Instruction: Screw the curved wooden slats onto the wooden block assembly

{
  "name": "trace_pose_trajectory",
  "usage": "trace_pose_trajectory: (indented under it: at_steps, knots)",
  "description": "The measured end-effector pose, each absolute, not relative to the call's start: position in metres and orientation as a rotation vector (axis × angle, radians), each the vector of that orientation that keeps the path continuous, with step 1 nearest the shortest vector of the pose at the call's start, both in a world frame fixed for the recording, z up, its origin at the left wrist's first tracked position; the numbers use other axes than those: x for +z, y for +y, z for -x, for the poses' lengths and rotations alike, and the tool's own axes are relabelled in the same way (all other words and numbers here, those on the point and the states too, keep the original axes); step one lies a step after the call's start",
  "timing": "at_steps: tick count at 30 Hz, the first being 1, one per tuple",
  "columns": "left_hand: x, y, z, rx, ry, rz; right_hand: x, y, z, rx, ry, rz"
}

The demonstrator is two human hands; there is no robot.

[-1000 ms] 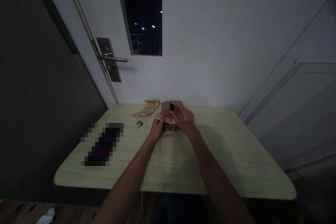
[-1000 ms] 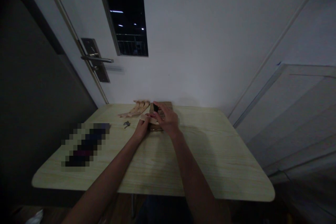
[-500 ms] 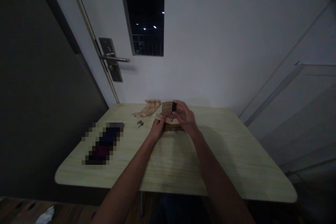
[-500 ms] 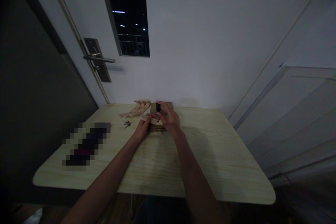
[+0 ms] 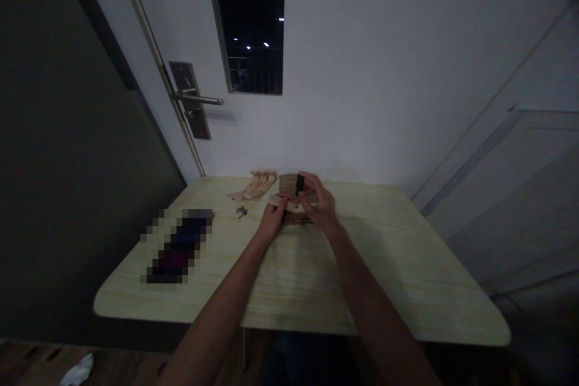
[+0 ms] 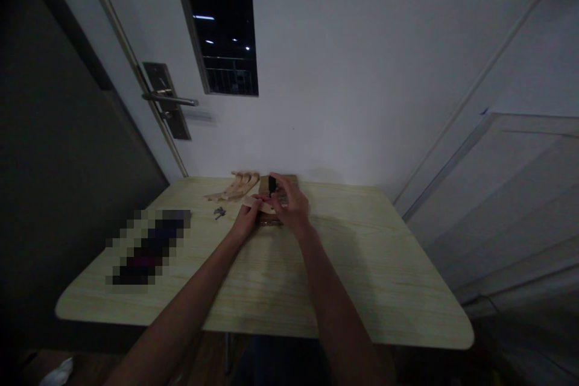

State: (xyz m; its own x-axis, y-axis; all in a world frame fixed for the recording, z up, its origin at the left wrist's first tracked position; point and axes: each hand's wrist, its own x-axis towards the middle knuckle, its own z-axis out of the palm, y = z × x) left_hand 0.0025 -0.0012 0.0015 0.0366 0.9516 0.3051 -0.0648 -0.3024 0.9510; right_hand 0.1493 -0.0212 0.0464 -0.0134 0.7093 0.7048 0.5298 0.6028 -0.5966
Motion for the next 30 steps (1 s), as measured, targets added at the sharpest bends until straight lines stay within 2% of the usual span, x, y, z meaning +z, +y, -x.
trace_pose_trajectory:
  at_steps: [5, 17, 30]
  knots:
    - [-0.0007, -0.0007, -0.0036, 1.444, 0.945, -1.414, 0.0485, -0.0204, -0.1535, 0.291, -1.676, 0.992]
    - [0.0040, -0.0037, -0.0021, 1.410, 1.048, -1.423, 0.0443, -0.0167, -0.1511, 0.185, -1.746, 0.997]
    - [0.0031, -0.0029, -0.0023, 1.418, 0.992, -1.474, 0.0437, -0.0164, -0.1518, 0.265, -1.702, 1.088]
